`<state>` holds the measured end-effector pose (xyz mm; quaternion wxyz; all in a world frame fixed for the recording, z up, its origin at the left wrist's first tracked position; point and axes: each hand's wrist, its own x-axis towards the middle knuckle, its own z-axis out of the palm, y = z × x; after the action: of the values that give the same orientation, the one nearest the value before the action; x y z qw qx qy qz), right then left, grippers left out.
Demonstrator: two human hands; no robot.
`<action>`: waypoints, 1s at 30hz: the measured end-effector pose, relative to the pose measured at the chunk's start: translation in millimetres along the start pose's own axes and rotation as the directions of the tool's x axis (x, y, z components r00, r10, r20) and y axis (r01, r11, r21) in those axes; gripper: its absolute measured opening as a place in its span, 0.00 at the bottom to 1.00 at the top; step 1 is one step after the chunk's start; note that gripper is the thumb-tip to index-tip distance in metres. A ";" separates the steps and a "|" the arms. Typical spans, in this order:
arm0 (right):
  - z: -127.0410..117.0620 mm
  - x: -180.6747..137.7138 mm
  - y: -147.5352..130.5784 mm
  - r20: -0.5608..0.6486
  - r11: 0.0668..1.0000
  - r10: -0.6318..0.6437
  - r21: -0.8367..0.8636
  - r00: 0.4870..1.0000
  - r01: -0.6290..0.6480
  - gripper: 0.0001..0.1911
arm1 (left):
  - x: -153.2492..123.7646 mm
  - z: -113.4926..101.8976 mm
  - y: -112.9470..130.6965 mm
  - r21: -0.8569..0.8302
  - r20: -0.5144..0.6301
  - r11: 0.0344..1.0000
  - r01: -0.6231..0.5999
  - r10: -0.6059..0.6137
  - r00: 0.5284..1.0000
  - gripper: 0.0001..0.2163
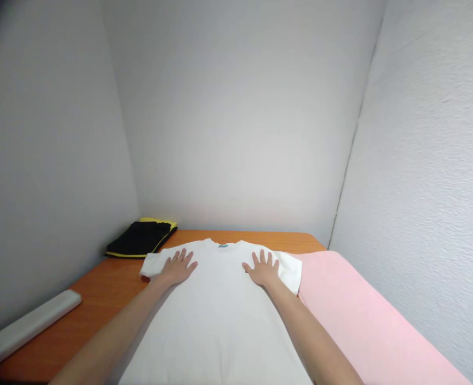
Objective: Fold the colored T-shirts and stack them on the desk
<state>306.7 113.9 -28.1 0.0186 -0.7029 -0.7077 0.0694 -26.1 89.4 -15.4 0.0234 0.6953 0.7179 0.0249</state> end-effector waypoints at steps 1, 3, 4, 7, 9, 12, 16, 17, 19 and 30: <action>0.3 6.1 2.0 -0.003 1.000 -0.011 -0.002 1.000 0.011 0.45 | 4.6 0.2 -0.7 -0.004 0.004 1.000 -0.001 0.001 1.000 0.35; 0.0 16.4 3.9 -0.010 1.000 -0.029 -0.008 1.000 0.029 0.44 | 13.1 0.0 -0.7 -0.008 0.006 1.000 0.003 -0.003 1.000 0.35; 0.1 20.6 4.1 -0.019 0.999 -0.034 -0.012 0.999 0.034 0.44 | 17.0 0.2 -0.4 -0.009 0.003 1.000 0.005 -0.005 1.000 0.35; 1.6 29.2 4.5 -0.058 0.999 -0.043 -0.019 0.997 0.042 0.44 | 26.6 1.9 0.4 -0.009 -0.017 1.000 0.009 -0.009 1.000 0.35; 2.8 32.2 5.4 -0.072 0.999 -0.050 -0.022 0.996 0.049 0.43 | 30.8 4.0 0.1 -0.008 -0.032 1.000 0.004 -0.004 0.999 0.34; 2.7 33.7 6.9 -0.068 0.998 -0.062 -0.028 0.996 0.060 0.43 | 34.5 7.5 -1.8 -0.005 -0.040 1.000 -0.002 0.002 0.999 0.33; 0.1 33.6 7.0 -0.051 0.998 -0.060 -0.037 0.997 0.058 0.42 | 36.9 10.6 -4.1 -0.001 -0.040 1.000 -0.009 0.009 0.999 0.33; -0.4 33.6 6.7 -0.046 0.998 -0.059 -0.038 0.997 0.057 0.42 | 37.4 10.9 -4.3 0.001 -0.040 1.000 -0.011 0.011 0.999 0.33; -0.9 33.6 6.3 -0.040 0.998 -0.056 -0.035 0.998 0.055 0.42 | 37.8 10.6 -4.1 0.004 -0.043 1.000 -0.011 0.012 0.999 0.33; -24.2 10.7 0.1 -0.173 0.994 -0.112 -0.002 0.979 0.113 0.39 | 7.2 -15.5 24.8 0.070 -0.266 0.988 -0.136 0.150 0.952 0.25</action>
<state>309.6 126.3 -4.9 0.0864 -0.6651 -0.7417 0.0096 -2.7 97.3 1.7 -0.0945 0.7359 0.6625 0.1032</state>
